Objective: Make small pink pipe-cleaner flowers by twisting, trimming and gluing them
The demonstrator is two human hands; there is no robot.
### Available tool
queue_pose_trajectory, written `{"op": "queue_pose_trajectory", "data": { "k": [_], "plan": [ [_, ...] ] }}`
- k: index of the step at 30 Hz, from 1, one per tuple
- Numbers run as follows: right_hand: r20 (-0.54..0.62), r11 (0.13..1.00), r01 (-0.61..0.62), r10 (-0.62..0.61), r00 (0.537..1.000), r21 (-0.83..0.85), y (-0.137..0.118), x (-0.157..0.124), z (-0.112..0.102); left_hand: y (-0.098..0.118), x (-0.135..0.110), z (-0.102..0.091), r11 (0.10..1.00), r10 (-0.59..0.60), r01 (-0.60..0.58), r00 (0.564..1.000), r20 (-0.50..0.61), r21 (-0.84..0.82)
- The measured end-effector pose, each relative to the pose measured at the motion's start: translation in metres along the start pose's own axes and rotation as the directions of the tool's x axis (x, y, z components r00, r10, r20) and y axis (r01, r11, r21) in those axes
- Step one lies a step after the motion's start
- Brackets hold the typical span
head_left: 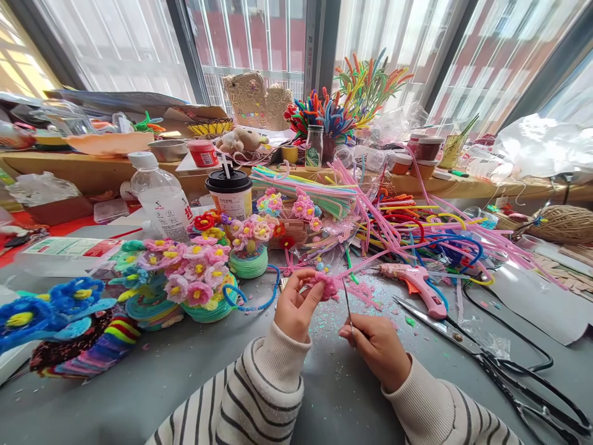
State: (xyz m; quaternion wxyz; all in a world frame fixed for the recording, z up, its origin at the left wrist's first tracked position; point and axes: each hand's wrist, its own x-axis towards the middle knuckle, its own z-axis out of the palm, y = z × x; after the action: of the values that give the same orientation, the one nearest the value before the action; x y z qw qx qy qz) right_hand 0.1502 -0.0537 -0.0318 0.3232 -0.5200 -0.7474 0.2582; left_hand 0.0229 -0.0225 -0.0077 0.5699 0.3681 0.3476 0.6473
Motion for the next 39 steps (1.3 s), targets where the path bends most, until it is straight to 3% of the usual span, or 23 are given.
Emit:
{"op": "queue_pose_trajectory", "data": {
  "k": [5,10,16,26,39],
  "plan": [
    [0.068,0.997,0.017,-0.022,0.997,0.077,-0.002,-0.002,0.0,0.007,0.001,-0.001,0.999,0.026,-0.026,1.0,0.004,-0.02],
    [0.161,0.99,0.025,-0.047,0.986,0.139,-0.005,-0.003,0.0,0.01,-0.003,0.001,0.997,-0.051,0.049,0.998,0.031,0.057],
    [0.202,0.98,0.035,-0.076,0.976,0.198,-0.008,-0.005,0.0,0.013,-0.007,0.005,0.996,-0.06,0.057,0.997,0.055,0.063],
    [0.141,0.98,0.072,-0.098,0.985,0.183,-0.006,-0.005,0.0,0.014,-0.009,0.007,0.992,-0.066,0.057,0.995,0.079,0.113],
    [0.042,0.99,0.059,-0.065,0.997,0.13,-0.005,-0.002,0.0,0.008,-0.004,0.003,0.999,-0.006,0.004,0.999,0.038,0.051]
  ]
}}
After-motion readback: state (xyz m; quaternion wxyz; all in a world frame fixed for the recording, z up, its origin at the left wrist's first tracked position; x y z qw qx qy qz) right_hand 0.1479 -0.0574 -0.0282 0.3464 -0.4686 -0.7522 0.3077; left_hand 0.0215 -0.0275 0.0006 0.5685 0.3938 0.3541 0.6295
